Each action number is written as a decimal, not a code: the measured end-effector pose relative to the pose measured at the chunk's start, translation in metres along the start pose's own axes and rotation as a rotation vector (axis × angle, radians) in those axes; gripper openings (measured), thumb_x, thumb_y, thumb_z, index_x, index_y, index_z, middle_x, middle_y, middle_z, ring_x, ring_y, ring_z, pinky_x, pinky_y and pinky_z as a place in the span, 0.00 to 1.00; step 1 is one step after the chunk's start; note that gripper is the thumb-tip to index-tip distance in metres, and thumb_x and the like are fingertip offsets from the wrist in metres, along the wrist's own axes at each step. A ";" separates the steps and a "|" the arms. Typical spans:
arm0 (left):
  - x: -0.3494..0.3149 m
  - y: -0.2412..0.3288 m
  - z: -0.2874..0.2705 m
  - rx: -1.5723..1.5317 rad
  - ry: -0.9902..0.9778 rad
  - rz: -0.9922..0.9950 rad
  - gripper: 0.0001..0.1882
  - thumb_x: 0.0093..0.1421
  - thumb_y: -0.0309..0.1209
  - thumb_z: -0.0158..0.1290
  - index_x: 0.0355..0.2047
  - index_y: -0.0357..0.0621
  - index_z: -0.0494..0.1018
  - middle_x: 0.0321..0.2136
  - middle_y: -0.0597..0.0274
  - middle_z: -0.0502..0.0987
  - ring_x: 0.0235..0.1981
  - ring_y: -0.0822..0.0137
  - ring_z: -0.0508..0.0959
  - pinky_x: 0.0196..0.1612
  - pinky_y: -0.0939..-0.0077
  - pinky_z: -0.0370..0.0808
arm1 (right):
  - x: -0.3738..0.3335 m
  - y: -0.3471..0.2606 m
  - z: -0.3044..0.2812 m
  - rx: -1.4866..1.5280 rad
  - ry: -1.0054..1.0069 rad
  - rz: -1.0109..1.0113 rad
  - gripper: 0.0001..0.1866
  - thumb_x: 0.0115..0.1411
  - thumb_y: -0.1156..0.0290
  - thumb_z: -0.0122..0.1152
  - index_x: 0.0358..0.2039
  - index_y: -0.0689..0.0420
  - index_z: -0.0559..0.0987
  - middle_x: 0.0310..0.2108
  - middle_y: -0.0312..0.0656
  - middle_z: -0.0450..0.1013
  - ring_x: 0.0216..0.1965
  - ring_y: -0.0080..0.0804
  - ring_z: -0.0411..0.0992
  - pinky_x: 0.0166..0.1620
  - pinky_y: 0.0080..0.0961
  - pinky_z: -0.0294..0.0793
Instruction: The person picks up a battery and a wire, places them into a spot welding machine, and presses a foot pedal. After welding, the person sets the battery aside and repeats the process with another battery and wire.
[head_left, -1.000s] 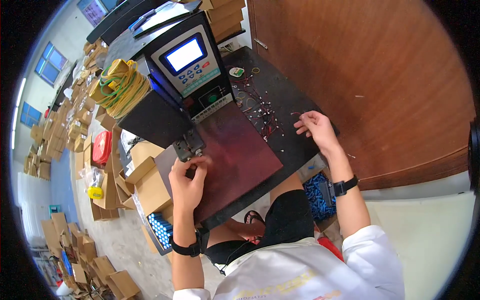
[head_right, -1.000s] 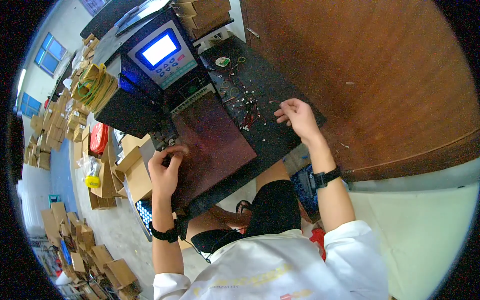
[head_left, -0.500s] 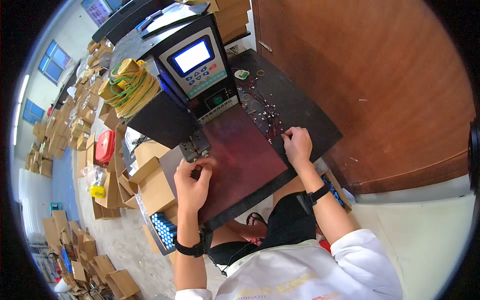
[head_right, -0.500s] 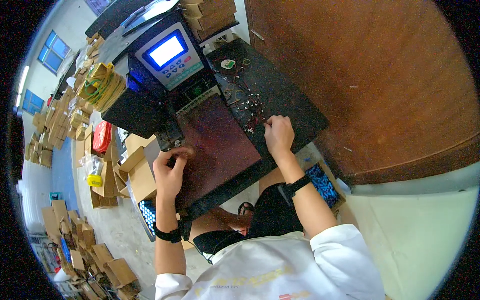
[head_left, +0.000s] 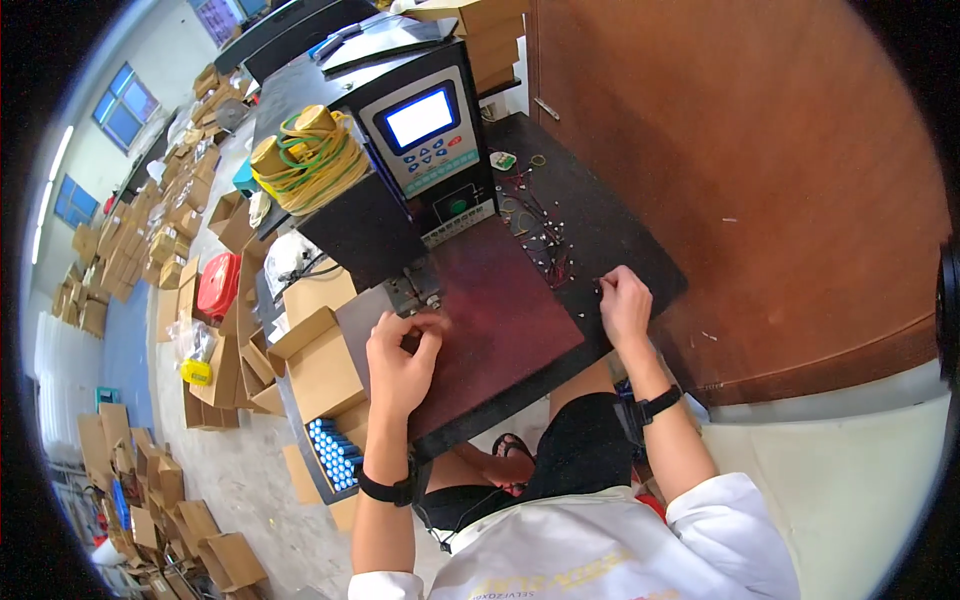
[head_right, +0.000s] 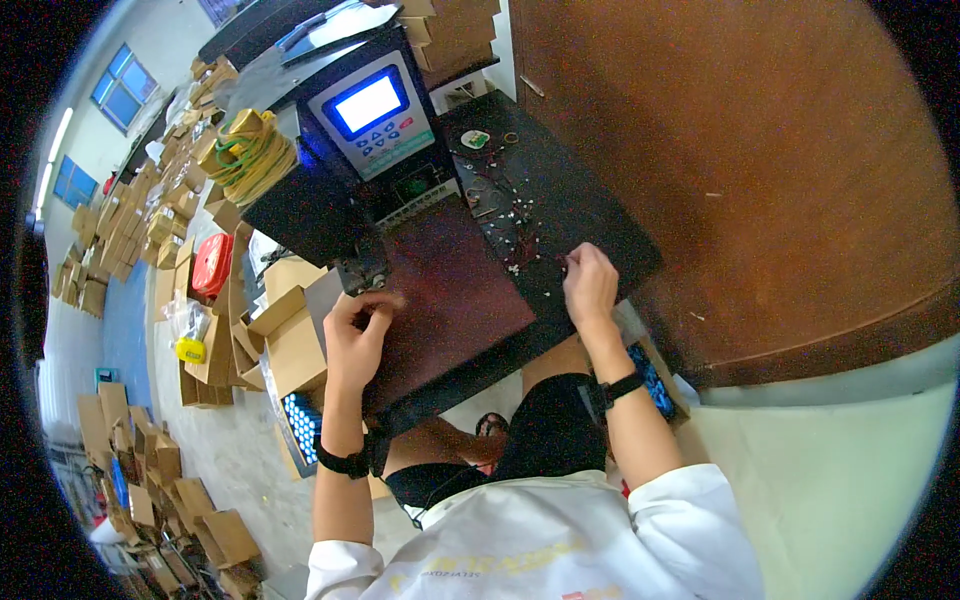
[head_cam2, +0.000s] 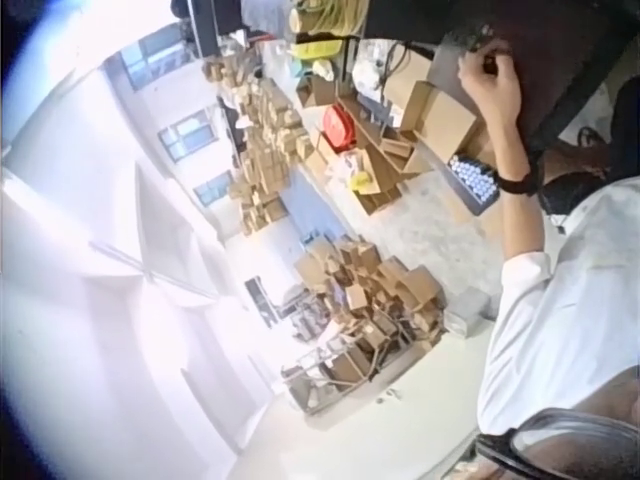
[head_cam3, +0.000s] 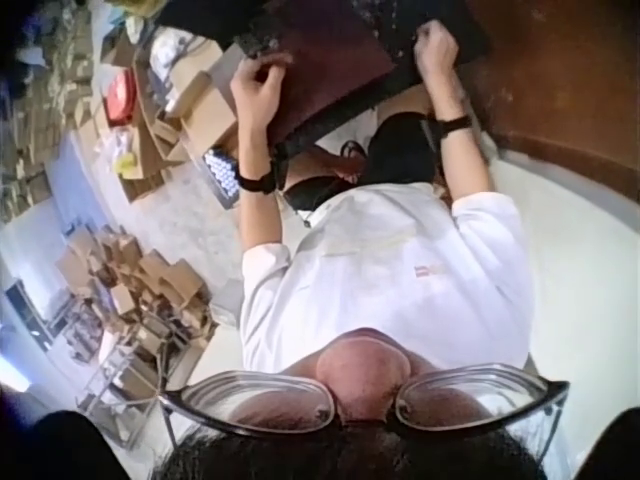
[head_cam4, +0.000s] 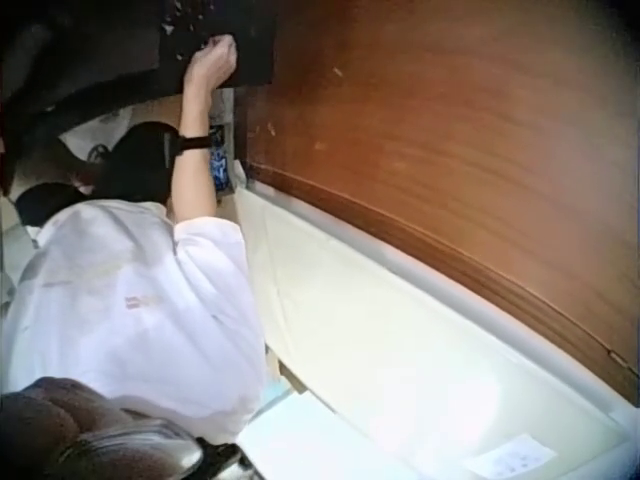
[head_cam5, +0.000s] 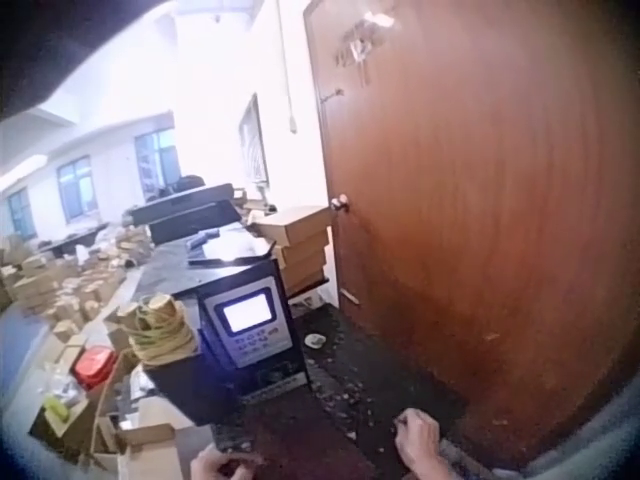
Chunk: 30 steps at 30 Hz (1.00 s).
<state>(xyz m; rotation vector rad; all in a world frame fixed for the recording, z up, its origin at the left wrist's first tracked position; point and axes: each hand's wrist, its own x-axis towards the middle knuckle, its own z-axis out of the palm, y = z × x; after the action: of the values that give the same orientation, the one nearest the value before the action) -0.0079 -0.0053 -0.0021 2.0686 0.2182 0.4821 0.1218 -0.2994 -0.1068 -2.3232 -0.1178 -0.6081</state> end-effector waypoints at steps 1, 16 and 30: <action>0.000 0.001 -0.001 0.047 0.013 0.039 0.08 0.52 0.27 0.56 0.31 0.42 0.83 0.23 0.55 0.74 0.27 0.60 0.74 0.36 0.70 0.71 | 0.001 0.000 -0.004 0.006 -0.002 0.002 0.05 0.54 0.76 0.65 0.27 0.62 0.77 0.27 0.52 0.76 0.33 0.53 0.76 0.37 0.42 0.73; 0.002 0.010 0.002 0.044 0.042 0.109 0.08 0.50 0.27 0.56 0.30 0.43 0.84 0.22 0.55 0.76 0.27 0.59 0.75 0.36 0.69 0.71 | -0.005 0.008 -0.013 0.165 -0.042 0.170 0.08 0.54 0.73 0.69 0.29 0.65 0.80 0.28 0.48 0.79 0.27 0.44 0.78 0.34 0.35 0.75; -0.036 0.012 -0.060 0.035 0.152 0.101 0.08 0.57 0.23 0.55 0.36 0.38 0.80 0.27 0.57 0.77 0.29 0.64 0.76 0.35 0.73 0.72 | 0.006 -0.017 -0.121 0.896 0.114 0.321 0.04 0.58 0.79 0.68 0.34 0.60 0.81 0.36 0.40 0.80 0.37 0.23 0.78 0.35 0.16 0.73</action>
<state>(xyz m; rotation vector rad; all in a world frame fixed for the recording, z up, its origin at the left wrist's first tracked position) -0.0663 0.0232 0.0267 2.0860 0.2140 0.7033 0.0753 -0.3679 -0.0174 -1.3969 0.0365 -0.4016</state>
